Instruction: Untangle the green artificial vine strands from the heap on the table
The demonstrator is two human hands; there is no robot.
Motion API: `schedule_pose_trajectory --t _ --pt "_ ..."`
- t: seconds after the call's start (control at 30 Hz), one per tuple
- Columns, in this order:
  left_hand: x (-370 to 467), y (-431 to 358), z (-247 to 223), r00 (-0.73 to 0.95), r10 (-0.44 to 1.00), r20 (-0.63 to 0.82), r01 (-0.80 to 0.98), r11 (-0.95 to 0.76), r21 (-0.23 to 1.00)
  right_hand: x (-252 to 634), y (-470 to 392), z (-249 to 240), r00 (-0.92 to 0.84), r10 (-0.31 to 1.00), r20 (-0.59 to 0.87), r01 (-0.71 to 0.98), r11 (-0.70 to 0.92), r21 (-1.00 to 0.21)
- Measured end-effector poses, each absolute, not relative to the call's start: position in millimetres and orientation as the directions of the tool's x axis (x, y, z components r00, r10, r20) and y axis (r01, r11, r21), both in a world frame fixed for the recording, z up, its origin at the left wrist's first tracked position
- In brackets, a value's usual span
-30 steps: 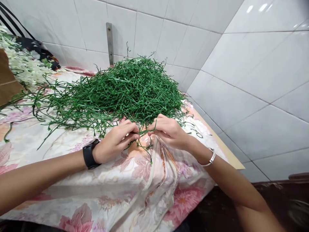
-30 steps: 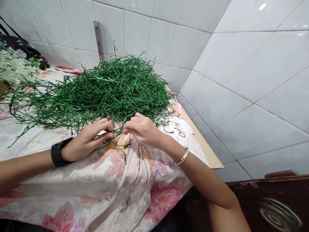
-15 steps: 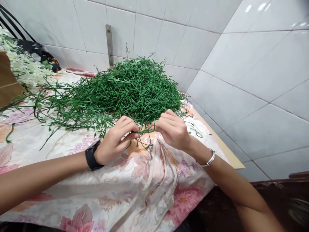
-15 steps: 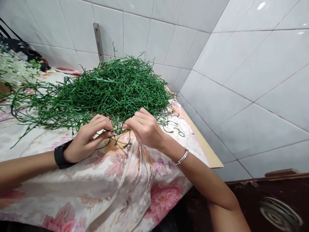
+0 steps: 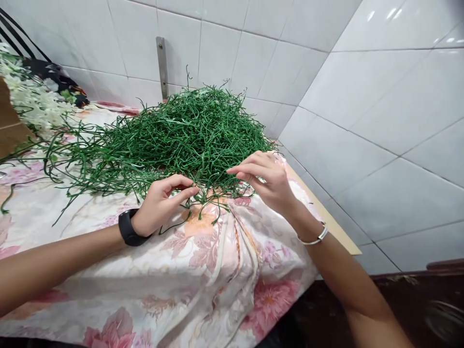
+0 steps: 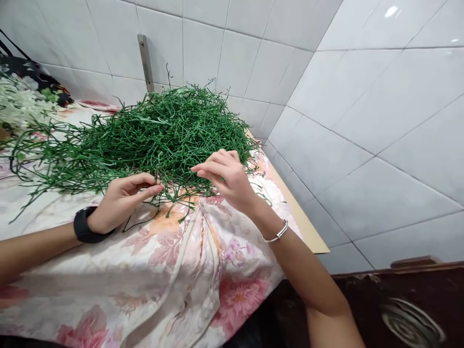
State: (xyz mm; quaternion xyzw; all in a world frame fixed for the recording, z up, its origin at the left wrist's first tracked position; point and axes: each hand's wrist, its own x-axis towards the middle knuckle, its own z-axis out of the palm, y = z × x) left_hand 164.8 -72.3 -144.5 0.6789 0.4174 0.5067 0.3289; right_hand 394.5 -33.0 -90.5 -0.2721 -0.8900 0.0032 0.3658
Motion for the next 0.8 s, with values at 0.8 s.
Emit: schedule_pose_trajectory --t 0.8 --pt "169 -76 -141 0.223 0.879 0.421 0.234 -0.467 0.852 359 -48 -121 -0.601 0.406 0.688 0.5 0.863 -0.072"
